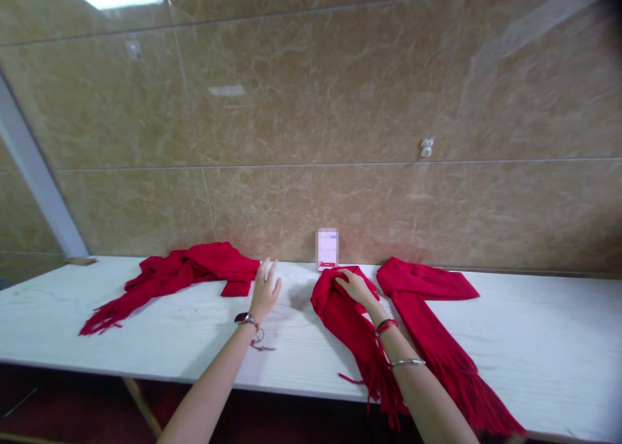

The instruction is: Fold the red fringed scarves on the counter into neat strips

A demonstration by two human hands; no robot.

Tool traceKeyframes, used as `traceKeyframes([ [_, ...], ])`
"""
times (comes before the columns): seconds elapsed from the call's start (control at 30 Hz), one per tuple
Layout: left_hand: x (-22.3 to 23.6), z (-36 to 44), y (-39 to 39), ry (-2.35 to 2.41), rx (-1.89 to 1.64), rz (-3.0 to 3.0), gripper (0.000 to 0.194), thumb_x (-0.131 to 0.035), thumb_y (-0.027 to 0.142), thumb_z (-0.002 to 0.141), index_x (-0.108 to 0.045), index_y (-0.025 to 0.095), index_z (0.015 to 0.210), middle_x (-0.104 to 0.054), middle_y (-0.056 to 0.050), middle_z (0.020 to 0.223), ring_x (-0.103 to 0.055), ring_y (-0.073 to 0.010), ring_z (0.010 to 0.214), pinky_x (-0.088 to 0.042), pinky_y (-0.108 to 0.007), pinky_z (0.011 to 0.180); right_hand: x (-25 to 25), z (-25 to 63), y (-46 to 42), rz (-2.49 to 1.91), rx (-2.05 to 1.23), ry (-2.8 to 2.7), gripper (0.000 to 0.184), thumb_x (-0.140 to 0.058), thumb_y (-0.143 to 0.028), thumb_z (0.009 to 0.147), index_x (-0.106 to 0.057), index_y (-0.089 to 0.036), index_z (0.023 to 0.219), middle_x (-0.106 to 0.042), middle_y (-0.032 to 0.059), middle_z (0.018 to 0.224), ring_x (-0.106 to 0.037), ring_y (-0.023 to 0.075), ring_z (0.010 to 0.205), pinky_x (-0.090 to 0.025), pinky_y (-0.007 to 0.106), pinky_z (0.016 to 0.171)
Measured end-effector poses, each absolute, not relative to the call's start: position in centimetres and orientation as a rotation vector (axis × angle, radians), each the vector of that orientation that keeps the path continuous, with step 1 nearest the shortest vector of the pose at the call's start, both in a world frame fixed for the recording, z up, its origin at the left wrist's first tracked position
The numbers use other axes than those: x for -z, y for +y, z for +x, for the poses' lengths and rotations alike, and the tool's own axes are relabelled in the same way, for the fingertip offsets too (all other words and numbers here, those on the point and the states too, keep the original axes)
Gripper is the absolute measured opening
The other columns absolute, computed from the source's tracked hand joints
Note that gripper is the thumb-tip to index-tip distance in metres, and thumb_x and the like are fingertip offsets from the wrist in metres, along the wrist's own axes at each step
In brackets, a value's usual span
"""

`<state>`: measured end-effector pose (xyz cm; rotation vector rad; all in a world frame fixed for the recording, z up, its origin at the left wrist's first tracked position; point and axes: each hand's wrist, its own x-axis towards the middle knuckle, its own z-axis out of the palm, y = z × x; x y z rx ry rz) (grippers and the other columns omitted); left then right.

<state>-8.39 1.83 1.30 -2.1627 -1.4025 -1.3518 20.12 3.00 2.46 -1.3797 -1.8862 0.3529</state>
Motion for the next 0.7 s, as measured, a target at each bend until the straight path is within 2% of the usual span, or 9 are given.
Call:
traceKeyframes([
  [0.07,-1.2,-4.4,2.9,-1.244,1.453,-2.43,0.053,-0.043,0.027,0.086,-0.028,0.018,0.136,-0.033,-0.013,0.137,-0.029,-0.0227,0.129,-0.026,-0.043,0.105,-2.3,20.2,3.6,-1.234,-0.425,-1.846,0.03,-0.051,-0.027,0.079,-0.057,-0.018,0.106,-0.064,0.0074,0.106,-0.058,0.0204,0.098,-0.043,0.034,0.086],
  [0.13,-0.6,-1.4,3.7,-1.28,1.601,-2.593,0.059,-0.049,0.028,0.082,-0.027,0.019,0.136,-0.039,-0.013,0.134,-0.038,-0.0223,0.123,-0.037,-0.039,0.097,-2.0,20.3,3.9,-1.151,-0.449,-1.784,0.032,-0.054,-0.029,0.077,-0.057,-0.019,0.107,-0.064,0.0066,0.106,-0.059,0.02,0.098,-0.044,0.034,0.086],
  [0.2,0.0,0.4,4.1,-1.344,1.672,-2.726,0.053,-0.052,0.025,0.08,-0.038,0.017,0.13,-0.051,-0.013,0.124,-0.049,-0.0209,0.112,-0.044,-0.036,0.09,-1.7,20.4,4.0,-1.118,-0.422,-1.753,0.033,-0.054,-0.03,0.077,-0.057,-0.02,0.109,-0.064,0.0063,0.107,-0.059,0.0199,0.097,-0.045,0.035,0.086],
  [0.27,0.5,0.7,4.4,-1.379,1.688,-2.776,0.04,-0.053,0.023,0.078,-0.052,0.016,0.118,-0.06,-0.011,0.112,-0.056,-0.0197,0.102,-0.045,-0.035,0.088,-1.6,20.4,3.8,-1.128,-0.35,-1.776,0.034,-0.053,-0.03,0.078,-0.056,-0.02,0.111,-0.063,0.0073,0.108,-0.058,0.0203,0.099,-0.044,0.036,0.087],
  [0.37,0.4,-0.5,5.0,-1.416,1.75,-2.731,0.027,-0.055,0.025,0.077,-0.061,0.016,0.102,-0.064,-0.009,0.102,-0.06,-0.019,0.093,-0.045,-0.033,0.086,-1.7,20.2,3.2,-1.211,-0.194,-1.862,0.038,-0.051,-0.032,0.081,-0.053,-0.02,0.117,-0.06,0.0103,0.113,-0.053,0.0227,0.106,-0.041,0.039,0.089],
  [0.53,-0.7,-3.2,6.2,-1.568,2.033,-2.375,0.023,-0.053,0.031,0.076,-0.065,0.015,0.089,-0.066,-0.008,0.093,-0.06,-0.0195,0.087,-0.045,-0.034,0.084,-2.0,20.0,2.6,-1.367,0.001,-1.939,0.042,-0.052,-0.036,0.082,-0.049,-0.022,0.121,-0.057,0.0108,0.116,-0.049,0.0248,0.109,-0.037,0.042,0.091],
  [0.6,-1.0,-3.8,6.4,-1.613,2.128,-2.231,0.024,-0.053,0.033,0.076,-0.064,0.015,0.087,-0.066,-0.008,0.091,-0.06,-0.0198,0.087,-0.044,-0.034,0.084,-1.9,19.9,2.6,-1.384,0.018,-1.981,0.04,-0.053,-0.037,0.081,-0.052,-0.022,0.118,-0.056,0.0102,0.115,-0.048,0.0242,0.109,-0.036,0.041,0.091],
  [0.7,-1.1,-4.1,6.4,-1.677,2.162,-2.161,0.025,-0.051,0.035,0.078,-0.063,0.014,0.086,-0.066,-0.007,0.09,-0.059,-0.0198,0.088,-0.044,-0.033,0.084,-1.6,19.8,2.8,-1.375,0.02,-2.053,0.026,-0.054,-0.033,0.081,-0.062,-0.019,0.1,-0.057,0.0093,0.11,-0.049,0.0228,0.104,-0.036,0.038,0.089],
])
